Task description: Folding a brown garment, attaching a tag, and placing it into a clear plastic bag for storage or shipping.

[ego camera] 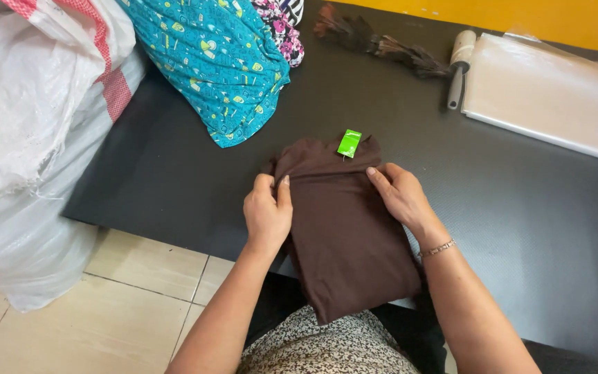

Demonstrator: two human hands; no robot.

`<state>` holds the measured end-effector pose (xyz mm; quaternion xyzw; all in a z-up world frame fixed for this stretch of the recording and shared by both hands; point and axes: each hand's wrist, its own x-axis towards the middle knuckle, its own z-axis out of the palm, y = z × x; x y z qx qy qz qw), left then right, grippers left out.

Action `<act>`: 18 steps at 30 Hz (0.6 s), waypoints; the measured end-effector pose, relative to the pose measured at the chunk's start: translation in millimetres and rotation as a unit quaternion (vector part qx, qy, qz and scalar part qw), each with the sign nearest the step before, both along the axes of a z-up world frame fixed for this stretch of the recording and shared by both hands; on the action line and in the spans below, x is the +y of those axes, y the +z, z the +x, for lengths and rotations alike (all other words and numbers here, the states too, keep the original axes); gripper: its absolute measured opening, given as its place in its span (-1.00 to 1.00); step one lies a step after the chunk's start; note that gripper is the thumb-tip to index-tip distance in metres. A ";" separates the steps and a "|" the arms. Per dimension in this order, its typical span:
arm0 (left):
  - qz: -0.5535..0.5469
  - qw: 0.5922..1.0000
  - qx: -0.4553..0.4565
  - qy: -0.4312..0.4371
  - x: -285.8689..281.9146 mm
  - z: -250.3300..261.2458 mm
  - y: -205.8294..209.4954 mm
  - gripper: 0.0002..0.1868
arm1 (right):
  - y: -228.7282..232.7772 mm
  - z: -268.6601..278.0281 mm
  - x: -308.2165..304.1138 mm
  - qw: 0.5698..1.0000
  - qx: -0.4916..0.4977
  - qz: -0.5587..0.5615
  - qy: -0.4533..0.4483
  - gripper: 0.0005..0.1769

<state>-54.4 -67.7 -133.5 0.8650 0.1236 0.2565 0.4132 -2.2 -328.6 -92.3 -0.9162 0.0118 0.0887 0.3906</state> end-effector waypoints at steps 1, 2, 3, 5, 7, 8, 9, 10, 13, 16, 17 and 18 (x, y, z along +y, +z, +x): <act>0.001 1.000 0.000 0.000 1.0 1.6 3.6 -0.72 | -0.8 2.8 0.1 1.000 0.000 0.001 0.000 -0.47; -0.010 0.999 0.039 -0.013 2.2 3.0 7.2 -0.71 | -1.6 5.4 0.5 1.000 -0.010 -0.009 -0.007 -0.47; -0.023 0.996 0.078 -0.025 3.3 2.9 10.0 -0.68 | -3.0 7.0 0.8 1.000 -0.020 -0.020 -0.014 -0.47; -0.020 0.990 0.133 -0.037 1.0 9.1 43.3 -0.54 | -17.6 20.3 -8.3 0.998 -0.051 -0.022 -0.023 -0.47; -0.018 0.982 0.183 -0.049 1.7 22.2 66.9 -0.39 | -18.1 28.2 -9.8 0.996 -0.085 -0.024 -0.033 -0.46; -0.014 0.978 0.205 -0.045 3.2 32.1 73.5 -0.34 | -12.2 29.0 -7.3 0.994 -0.104 -0.019 -0.037 -0.51; -0.011 0.973 0.227 -0.042 3.7 41.0 79.2 -0.29 | -6.9 28.1 -5.9 0.992 -0.121 -0.016 -0.041 -0.55; -0.010 0.973 0.228 -0.043 4.9 50.9 74.1 -0.29 | -5.8 28.1 -5.4 0.992 -0.121 -0.016 -0.042 -0.55; 0.041 0.964 0.258 -0.056 7.7 79.4 56.5 -0.36 | -7.3 34.0 -3.5 0.999 -0.040 -0.019 -0.017 -0.46; 0.048 0.968 0.245 -0.042 3.3 84.4 32.6 -0.64 | -16.9 43.3 -3.8 0.999 -0.047 -0.004 0.024 -0.59; 0.044 0.994 0.096 -0.010 0.6 77.4 28.4 -0.74 | -15.7 45.9 -3.1 0.997 -0.067 0.016 0.025 -0.68; 0.039 0.997 -0.055 0.023 -1.9 70.4 24.0 -0.80 | -14.7 48.7 -2.3 0.995 -0.087 0.036 0.025 -0.76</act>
